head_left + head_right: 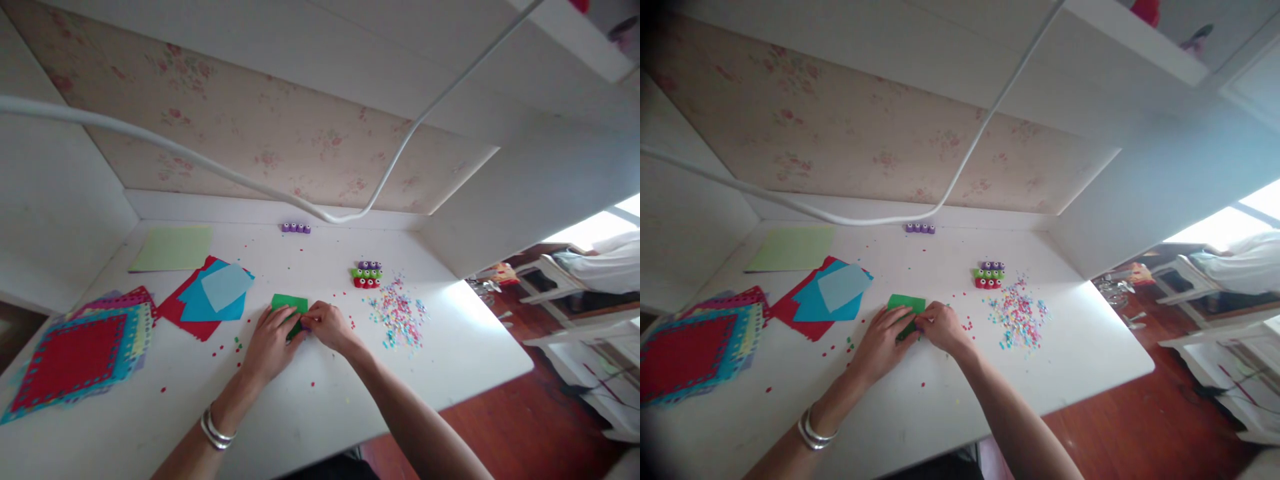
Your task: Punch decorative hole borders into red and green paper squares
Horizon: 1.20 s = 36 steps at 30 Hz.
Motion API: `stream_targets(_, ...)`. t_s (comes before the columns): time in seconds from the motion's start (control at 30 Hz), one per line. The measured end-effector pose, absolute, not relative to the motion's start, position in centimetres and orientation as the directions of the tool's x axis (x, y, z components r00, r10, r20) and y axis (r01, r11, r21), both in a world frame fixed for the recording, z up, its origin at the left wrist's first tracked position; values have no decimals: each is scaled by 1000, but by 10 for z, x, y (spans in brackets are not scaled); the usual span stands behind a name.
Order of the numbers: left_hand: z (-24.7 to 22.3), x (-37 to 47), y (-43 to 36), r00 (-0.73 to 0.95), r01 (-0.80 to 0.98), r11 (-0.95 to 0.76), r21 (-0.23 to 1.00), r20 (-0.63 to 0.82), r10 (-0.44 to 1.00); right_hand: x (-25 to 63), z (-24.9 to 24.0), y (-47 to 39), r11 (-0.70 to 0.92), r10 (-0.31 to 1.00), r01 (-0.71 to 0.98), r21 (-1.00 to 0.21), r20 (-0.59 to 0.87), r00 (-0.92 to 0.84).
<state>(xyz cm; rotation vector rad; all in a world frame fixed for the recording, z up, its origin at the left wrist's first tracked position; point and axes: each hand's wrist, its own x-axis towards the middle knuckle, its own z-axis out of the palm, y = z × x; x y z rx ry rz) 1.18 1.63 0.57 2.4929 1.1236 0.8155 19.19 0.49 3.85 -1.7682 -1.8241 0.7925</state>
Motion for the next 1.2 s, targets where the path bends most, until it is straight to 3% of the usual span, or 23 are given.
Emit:
stream_targets(0.27,0,36,25,587,465,-710,529,416,695,194,33,9,-4,997,715,-699,-59,-52)
stream_targets(0.63,1,38,25,591,468,-684,560,378,713,194,37,5,-53,994,666,-744,-105,-39)
stream_targets(0.97,3,17,21,559,557,-679,478,390,732,200,35,1,-18,987,559,-829,-103,-120)
stream_targets(1.2,4,16,22,541,596,-655,464,370,755,209,29,-2,-139,990,414,-900,-115,83)
